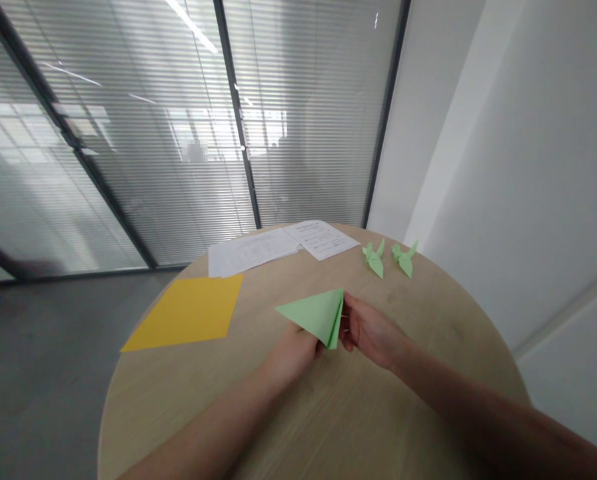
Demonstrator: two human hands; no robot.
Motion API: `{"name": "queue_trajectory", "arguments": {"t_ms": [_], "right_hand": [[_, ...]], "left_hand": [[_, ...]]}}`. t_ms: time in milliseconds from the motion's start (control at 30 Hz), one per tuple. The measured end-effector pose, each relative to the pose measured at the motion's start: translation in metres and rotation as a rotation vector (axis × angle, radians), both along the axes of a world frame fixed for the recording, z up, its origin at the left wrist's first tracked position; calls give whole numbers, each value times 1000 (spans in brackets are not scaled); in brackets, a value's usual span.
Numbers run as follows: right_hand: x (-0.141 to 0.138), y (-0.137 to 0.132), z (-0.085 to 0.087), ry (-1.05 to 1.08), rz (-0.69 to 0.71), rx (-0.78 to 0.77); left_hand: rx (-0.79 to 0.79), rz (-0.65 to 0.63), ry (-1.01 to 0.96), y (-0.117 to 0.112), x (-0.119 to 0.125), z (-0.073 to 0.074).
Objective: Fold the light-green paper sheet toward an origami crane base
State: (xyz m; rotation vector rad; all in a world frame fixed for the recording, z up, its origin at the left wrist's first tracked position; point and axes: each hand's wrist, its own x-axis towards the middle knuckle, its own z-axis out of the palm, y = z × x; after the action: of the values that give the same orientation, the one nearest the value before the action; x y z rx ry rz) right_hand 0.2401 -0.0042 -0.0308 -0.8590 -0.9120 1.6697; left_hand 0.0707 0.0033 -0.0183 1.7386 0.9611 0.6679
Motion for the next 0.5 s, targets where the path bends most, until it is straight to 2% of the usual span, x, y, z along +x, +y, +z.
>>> {"name": "queue_trajectory", "arguments": {"t_ms": [100, 200, 333, 500], "right_hand": [[-1, -1, 2, 6, 18, -2], [-2, -3, 5, -7, 18, -31], [-1, -4, 6, -25, 4, -83], [3, -6, 2, -21, -57, -76]], "left_hand": [[-22, 67, -17, -2, 2, 4], [13, 6, -17, -7, 4, 15], [183, -80, 29, -13, 3, 22], [402, -28, 199, -15, 1, 15]]}}
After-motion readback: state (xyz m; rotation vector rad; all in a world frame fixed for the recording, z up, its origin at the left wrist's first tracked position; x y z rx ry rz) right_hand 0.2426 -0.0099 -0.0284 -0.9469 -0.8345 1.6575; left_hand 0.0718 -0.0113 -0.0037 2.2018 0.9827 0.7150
